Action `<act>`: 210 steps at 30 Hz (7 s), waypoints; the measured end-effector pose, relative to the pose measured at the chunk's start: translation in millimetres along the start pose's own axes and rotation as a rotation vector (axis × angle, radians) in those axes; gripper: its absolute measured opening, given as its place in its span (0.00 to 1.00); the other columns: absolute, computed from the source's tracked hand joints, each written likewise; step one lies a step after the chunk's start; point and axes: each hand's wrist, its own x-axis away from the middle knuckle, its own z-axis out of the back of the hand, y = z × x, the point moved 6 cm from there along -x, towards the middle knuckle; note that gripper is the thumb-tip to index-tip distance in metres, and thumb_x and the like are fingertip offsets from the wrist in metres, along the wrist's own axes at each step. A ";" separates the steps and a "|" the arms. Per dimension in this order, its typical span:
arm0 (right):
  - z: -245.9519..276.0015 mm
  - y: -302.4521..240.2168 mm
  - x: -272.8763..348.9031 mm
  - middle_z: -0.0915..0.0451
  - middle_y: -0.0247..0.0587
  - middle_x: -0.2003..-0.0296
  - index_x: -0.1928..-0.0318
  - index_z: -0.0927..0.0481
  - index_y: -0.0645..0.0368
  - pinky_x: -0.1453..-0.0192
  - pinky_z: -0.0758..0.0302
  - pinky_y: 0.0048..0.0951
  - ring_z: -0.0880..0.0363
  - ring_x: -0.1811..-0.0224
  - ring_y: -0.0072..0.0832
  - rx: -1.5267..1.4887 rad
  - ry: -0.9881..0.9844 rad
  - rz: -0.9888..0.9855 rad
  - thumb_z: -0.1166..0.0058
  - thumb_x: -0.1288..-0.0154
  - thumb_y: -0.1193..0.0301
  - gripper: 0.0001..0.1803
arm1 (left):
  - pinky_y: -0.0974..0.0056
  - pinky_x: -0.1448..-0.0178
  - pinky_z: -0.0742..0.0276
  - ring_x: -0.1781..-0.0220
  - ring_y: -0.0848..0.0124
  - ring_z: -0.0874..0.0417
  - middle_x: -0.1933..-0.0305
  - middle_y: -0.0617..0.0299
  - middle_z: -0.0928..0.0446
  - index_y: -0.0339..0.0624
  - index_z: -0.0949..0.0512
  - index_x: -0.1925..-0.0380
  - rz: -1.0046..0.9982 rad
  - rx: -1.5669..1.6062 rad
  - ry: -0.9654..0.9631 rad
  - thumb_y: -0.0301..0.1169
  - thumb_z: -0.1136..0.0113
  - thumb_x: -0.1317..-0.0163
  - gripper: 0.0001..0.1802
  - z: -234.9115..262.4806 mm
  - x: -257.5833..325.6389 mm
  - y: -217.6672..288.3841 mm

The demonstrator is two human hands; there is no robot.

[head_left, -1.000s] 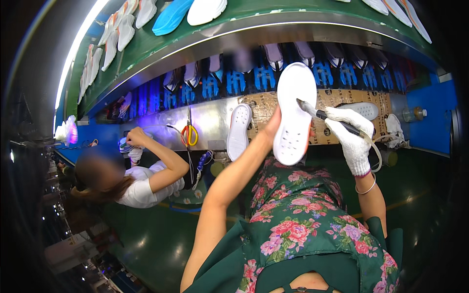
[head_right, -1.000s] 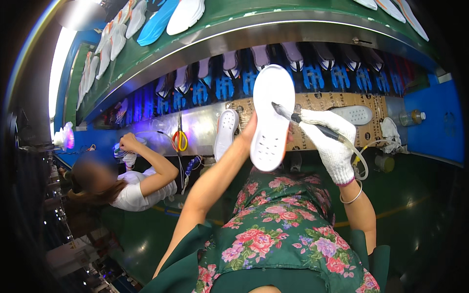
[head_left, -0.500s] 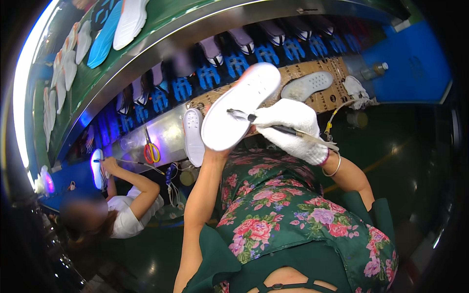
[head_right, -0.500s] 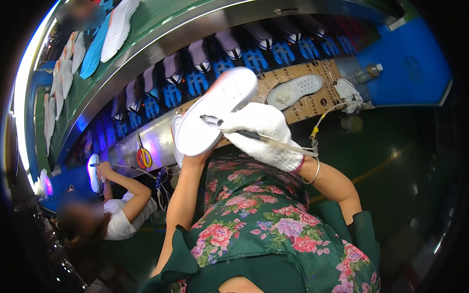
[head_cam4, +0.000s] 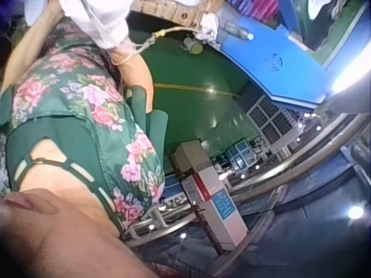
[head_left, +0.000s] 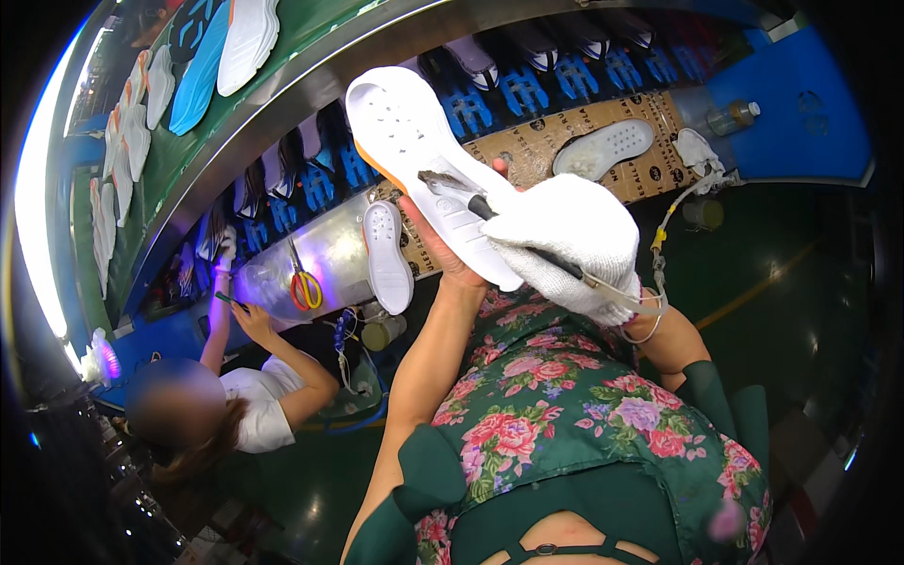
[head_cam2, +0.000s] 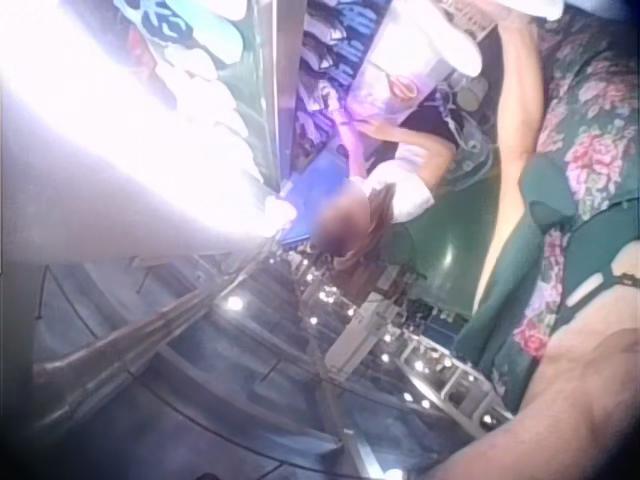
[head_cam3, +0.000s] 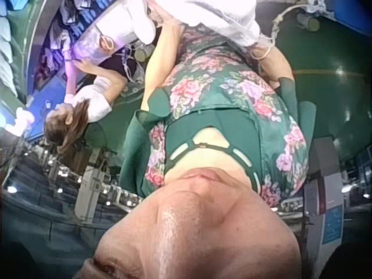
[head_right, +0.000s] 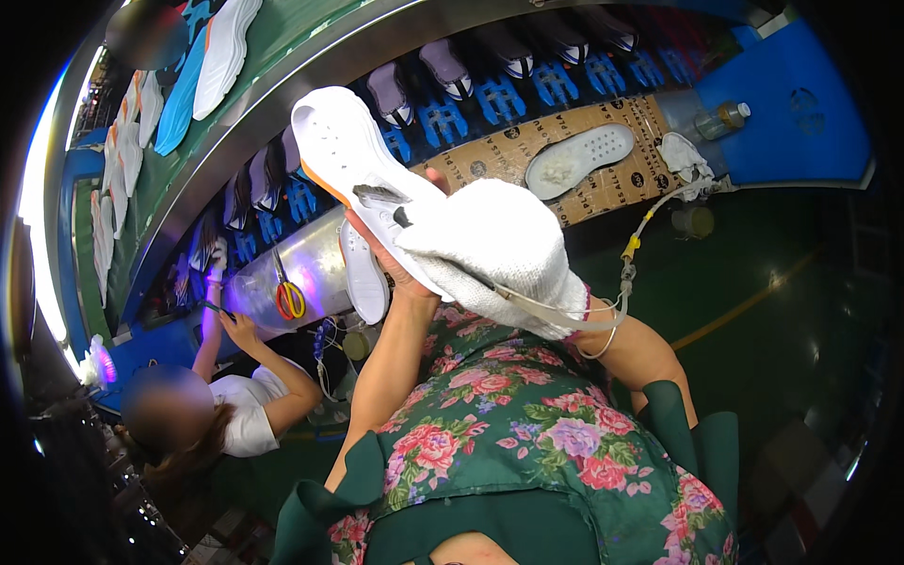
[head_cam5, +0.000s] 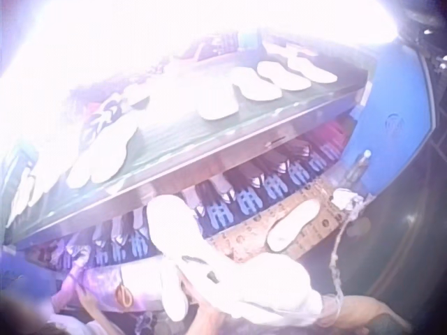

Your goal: The person scrubs the soles of white and blue slippers using a brush while standing at a factory workstation. The person repeatedly picks up slippers from a conveyor belt, scrubs their soles, and places them back on the belt.

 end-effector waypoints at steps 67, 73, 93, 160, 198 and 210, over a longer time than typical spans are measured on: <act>-8.8 14.9 18.1 0.11 0.41 0.61 0.58 0.10 0.56 0.55 0.18 0.35 0.11 0.60 0.37 -0.032 0.132 -0.006 0.29 0.43 0.75 0.11 | 0.29 0.36 0.24 0.41 0.35 0.20 0.38 0.33 0.26 0.43 0.36 0.28 0.176 0.044 -0.061 0.82 0.44 0.51 0.63 -6.1 -17.7 0.3; -17.9 9.9 26.8 0.11 0.39 0.63 0.59 0.09 0.55 0.57 0.19 0.32 0.12 0.62 0.34 -0.168 0.012 -0.040 0.30 0.42 0.75 0.09 | 0.30 0.38 0.23 0.40 0.37 0.22 0.37 0.39 0.25 0.42 0.35 0.29 0.301 -0.096 -0.206 0.78 0.41 0.49 0.60 -12.0 -22.6 10.8; -28.6 4.4 38.1 0.10 0.36 0.59 0.59 0.09 0.49 0.54 0.18 0.33 0.13 0.61 0.31 -0.224 -0.211 -0.008 0.29 0.43 0.73 0.11 | 0.52 0.56 0.35 0.60 0.53 0.28 0.41 0.50 0.29 0.50 0.36 0.30 0.350 -0.357 -0.234 0.80 0.37 0.54 0.61 -18.8 -27.0 33.2; -2.1 40.7 13.9 0.11 0.40 0.58 0.56 0.11 0.54 0.55 0.18 0.33 0.13 0.58 0.35 0.362 0.002 0.186 0.30 0.44 0.76 0.13 | 0.36 0.41 0.23 0.44 0.36 0.21 0.34 0.36 0.26 0.41 0.36 0.25 0.455 -0.057 0.134 0.66 0.60 0.30 0.47 24.4 15.7 19.3; 15.3 78.0 101.7 0.14 0.58 0.50 0.55 0.15 0.66 0.51 0.17 0.34 0.13 0.51 0.42 -1.429 0.383 -0.741 0.41 0.40 0.87 0.12 | 0.46 0.51 0.18 0.51 0.45 0.26 0.31 0.35 0.39 0.43 0.42 0.24 0.431 -0.373 -0.251 0.63 0.28 0.47 0.58 -64.8 -4.5 86.5; 0.9 121.3 132.2 0.12 0.51 0.57 0.55 0.14 0.68 0.61 0.17 0.26 0.14 0.65 0.30 -1.067 0.703 -0.873 0.39 0.37 0.85 0.09 | 0.41 0.26 0.26 0.23 0.36 0.40 0.22 0.29 0.50 0.36 0.47 0.22 0.291 0.181 0.006 0.58 0.59 0.22 0.43 -139.5 -201.1 97.4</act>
